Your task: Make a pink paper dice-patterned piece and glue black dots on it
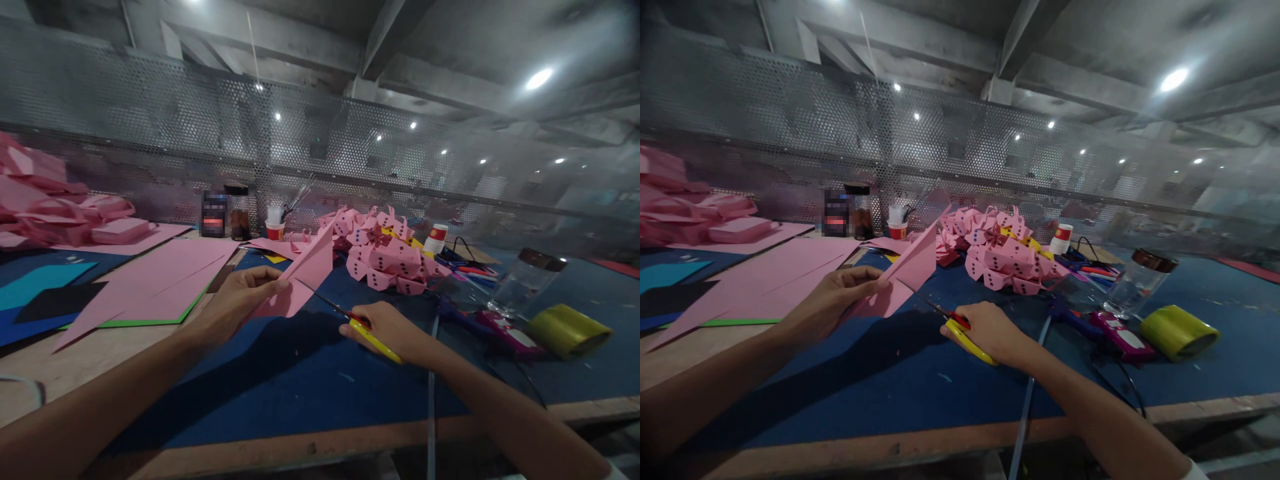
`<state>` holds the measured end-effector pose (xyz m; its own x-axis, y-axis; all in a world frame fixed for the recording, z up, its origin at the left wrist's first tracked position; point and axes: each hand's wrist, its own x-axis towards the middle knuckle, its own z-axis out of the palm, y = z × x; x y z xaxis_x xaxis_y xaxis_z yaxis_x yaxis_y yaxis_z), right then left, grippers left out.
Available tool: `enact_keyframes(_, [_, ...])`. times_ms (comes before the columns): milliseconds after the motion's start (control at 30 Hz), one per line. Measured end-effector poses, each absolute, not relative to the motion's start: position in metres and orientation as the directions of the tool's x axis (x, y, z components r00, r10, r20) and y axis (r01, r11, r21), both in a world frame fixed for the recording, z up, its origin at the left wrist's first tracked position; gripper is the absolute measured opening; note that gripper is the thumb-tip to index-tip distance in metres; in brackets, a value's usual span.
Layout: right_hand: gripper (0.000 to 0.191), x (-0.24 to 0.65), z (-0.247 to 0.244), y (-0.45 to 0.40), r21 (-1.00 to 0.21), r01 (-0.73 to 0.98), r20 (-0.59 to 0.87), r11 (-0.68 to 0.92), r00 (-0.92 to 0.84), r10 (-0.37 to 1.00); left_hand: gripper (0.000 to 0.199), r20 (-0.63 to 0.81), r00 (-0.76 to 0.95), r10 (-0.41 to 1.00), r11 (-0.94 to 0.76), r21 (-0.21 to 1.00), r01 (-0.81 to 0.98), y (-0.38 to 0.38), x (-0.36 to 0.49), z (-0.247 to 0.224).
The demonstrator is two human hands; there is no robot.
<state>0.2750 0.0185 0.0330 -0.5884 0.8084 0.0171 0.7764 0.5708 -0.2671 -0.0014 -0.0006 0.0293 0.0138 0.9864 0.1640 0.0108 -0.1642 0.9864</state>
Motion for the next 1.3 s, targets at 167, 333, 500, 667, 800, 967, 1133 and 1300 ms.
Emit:
enact_keyframes(167, [0.039,0.2746,0.0339,0.0178,-0.277,0.779,0.018,0.562,-0.581,0.814,0.014,0.160,0.026,0.987,-0.160,0.987,0.000,-0.0015,-0.0009,0.0302])
enact_keyframes(333, [0.038,0.2750,0.0330,0.0179,-0.271,0.775,0.027,0.570,-0.586,0.810,0.015,0.165,0.035,0.986,-0.165,0.986,-0.005,-0.0018,-0.0006,0.0301])
enact_keyframes(500, [0.039,0.2758,0.0309,0.0190,-0.267,0.772,0.044,0.576,-0.588,0.808,0.015,0.169,0.030,0.985,-0.169,0.986,-0.006,-0.0016,-0.0007,0.0292])
enact_keyframes(667, [0.039,0.2760,0.0306,0.0196,-0.274,0.777,0.038,0.566,-0.580,0.814,0.018,0.161,0.013,0.987,-0.161,0.987,-0.001,-0.0011,-0.0002,0.0297])
enact_keyframes(800, [0.040,0.2765,0.0309,0.0195,-0.285,0.777,0.037,0.561,-0.576,0.817,0.016,0.168,0.026,0.985,-0.168,0.986,-0.011,-0.0010,-0.0005,0.0298])
enact_keyframes(967, [0.041,0.2770,0.0286,0.0203,-0.283,0.768,0.058,0.575,-0.585,0.809,0.016,0.161,0.029,0.986,-0.161,0.987,-0.006,-0.0006,-0.0008,0.0292])
enact_keyframes(1133, [0.040,0.2768,0.0259,0.0213,-0.274,0.765,0.075,0.582,-0.587,0.806,0.018,0.134,0.029,0.991,-0.133,0.991,-0.022,-0.0027,0.0009,0.0310])
enact_keyframes(1300, [0.039,0.2760,0.0266,0.0216,-0.275,0.771,0.052,0.575,-0.585,0.809,0.021,0.111,0.021,0.994,-0.110,0.993,-0.050,-0.0042,0.0036,0.0337])
